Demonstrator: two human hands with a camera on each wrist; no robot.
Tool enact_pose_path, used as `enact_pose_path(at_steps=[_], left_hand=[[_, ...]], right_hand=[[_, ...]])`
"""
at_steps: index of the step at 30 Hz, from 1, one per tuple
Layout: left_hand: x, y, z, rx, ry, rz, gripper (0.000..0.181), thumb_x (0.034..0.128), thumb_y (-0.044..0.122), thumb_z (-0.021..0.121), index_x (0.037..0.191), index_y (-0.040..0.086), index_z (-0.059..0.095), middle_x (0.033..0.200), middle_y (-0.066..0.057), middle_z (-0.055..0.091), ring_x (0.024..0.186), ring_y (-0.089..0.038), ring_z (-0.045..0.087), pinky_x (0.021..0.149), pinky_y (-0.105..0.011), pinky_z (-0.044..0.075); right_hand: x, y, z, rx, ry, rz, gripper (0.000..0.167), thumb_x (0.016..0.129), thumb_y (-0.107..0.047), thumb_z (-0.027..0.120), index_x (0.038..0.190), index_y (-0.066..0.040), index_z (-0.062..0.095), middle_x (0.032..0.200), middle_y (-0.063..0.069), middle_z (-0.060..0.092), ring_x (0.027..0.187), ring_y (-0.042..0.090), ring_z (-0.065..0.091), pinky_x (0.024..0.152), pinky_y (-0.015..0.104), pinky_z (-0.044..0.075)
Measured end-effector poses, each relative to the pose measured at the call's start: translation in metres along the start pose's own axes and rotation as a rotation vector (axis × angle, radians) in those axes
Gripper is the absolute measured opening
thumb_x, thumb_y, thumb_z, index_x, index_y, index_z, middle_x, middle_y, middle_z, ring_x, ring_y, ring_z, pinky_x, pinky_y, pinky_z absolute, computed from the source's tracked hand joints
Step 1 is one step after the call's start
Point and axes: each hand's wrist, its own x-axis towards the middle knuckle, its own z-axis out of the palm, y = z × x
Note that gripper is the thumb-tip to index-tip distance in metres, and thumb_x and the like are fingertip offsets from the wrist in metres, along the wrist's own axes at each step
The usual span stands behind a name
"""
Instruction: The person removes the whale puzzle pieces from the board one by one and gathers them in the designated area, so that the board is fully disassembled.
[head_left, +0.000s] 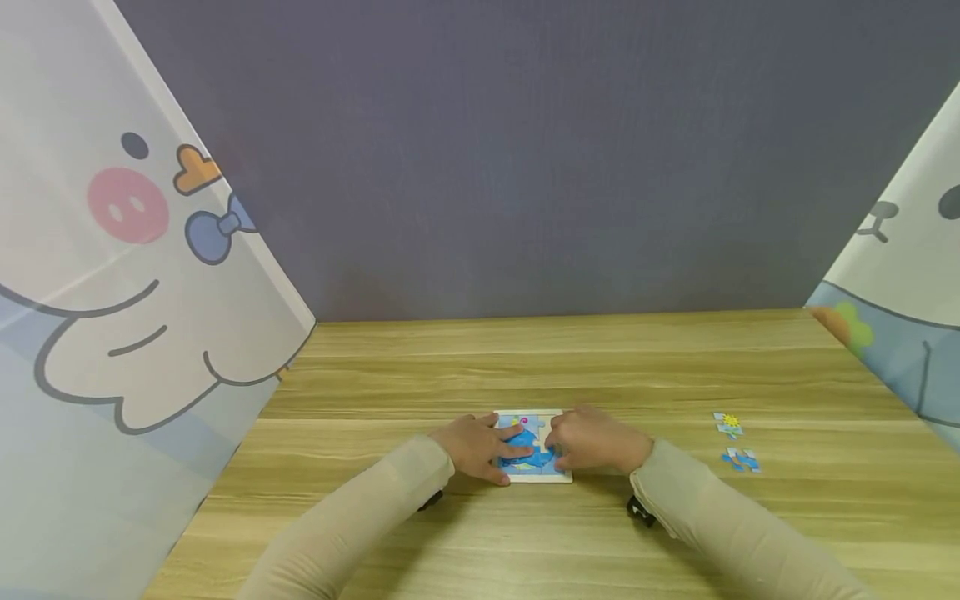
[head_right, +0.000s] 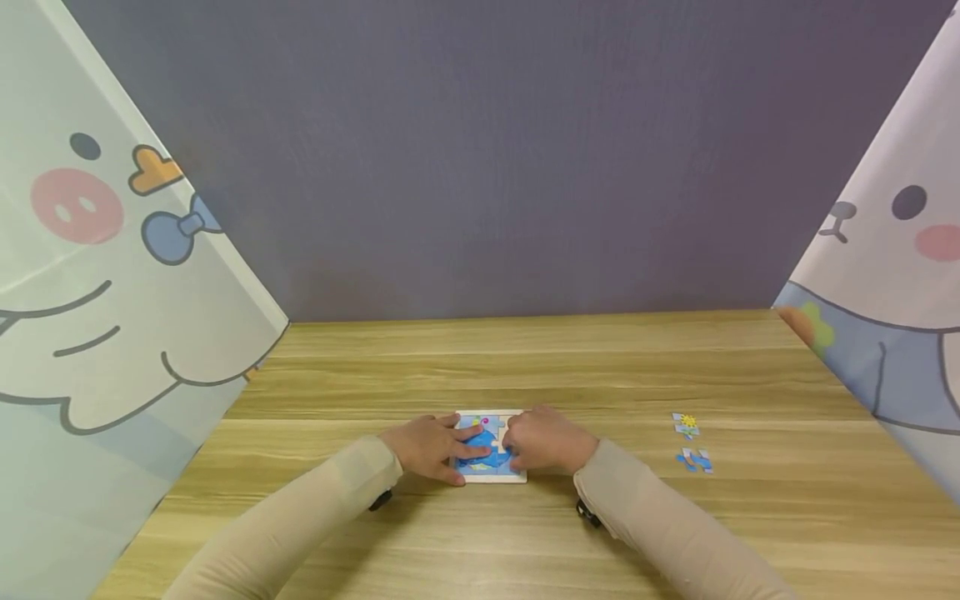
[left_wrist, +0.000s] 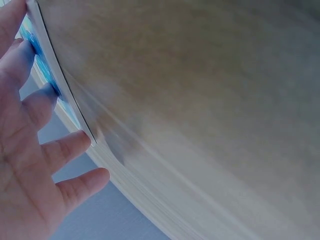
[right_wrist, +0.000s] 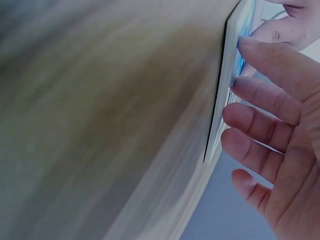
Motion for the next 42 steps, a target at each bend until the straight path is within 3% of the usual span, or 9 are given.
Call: enact_pose_path(at_steps=[7,14,20,27,34,42], left_hand=[[0.002,0.0,0.0,0.051,0.008,0.001,0.064,0.0895,0.065,0.043,0.148,0.048,0.023,0.157,0.014,0.016,0.141,-0.026,0.027,0.103,-0.044,0.039],[0.002,0.001,0.001,0.028,0.007,0.002,0.064,0.0894,0.065,0.044,0.148,0.047,0.024,0.157,0.014,0.016,0.141,-0.027,0.027,0.103,-0.044,0.039],[0.001,0.002,0.001,0.007,0.003,-0.003,0.064,0.089,0.064,0.044,0.148,0.048,0.025,0.157,0.014,0.016,0.141,-0.028,0.026,0.104,-0.045,0.038],[0.001,0.001,0.001,0.025,0.011,-0.005,0.064,0.0897,0.064,0.045,0.148,0.048,0.025,0.157,0.013,0.019,0.14,-0.027,0.028,0.103,-0.045,0.039],[0.001,0.0,0.0,0.044,0.017,-0.005,0.063,0.0904,0.063,0.045,0.148,0.047,0.025,0.157,0.013,0.019,0.14,-0.027,0.029,0.103,-0.046,0.039],[0.003,0.002,0.001,0.063,0.021,0.01,0.063,0.0906,0.064,0.043,0.149,0.047,0.023,0.157,0.012,0.018,0.139,-0.028,0.031,0.101,-0.045,0.041]], right_hand=[[-0.001,0.001,0.0,0.038,-0.017,0.0,0.024,0.081,-0.027,0.077,0.097,-0.009,0.075,0.077,-0.005,0.056,0.062,0.005,0.048,0.061,0.028,0.045],[-0.001,0.0,0.0,0.071,-0.032,0.028,0.024,0.08,-0.025,0.078,0.097,-0.009,0.074,0.085,-0.002,0.064,0.075,0.012,0.061,0.072,0.034,0.05],[0.0,0.0,0.002,0.121,0.028,0.035,0.021,0.075,-0.021,0.082,0.087,-0.009,0.069,0.083,-0.003,0.065,0.072,0.008,0.059,0.067,0.031,0.05],[-0.002,-0.001,0.0,0.241,0.068,0.04,0.021,0.076,-0.014,0.081,0.082,-0.014,0.061,0.065,-0.012,0.051,0.056,0.001,0.045,0.055,0.022,0.041],[-0.005,-0.002,-0.003,0.339,0.088,0.033,0.02,0.079,-0.011,0.078,0.082,-0.016,0.059,0.066,-0.013,0.053,0.058,-0.001,0.046,0.056,0.021,0.042],[-0.012,0.0,0.005,0.588,0.103,0.082,0.012,0.083,-0.005,0.073,0.085,-0.014,0.065,0.066,-0.013,0.052,0.057,-0.001,0.041,0.058,0.021,0.042]])
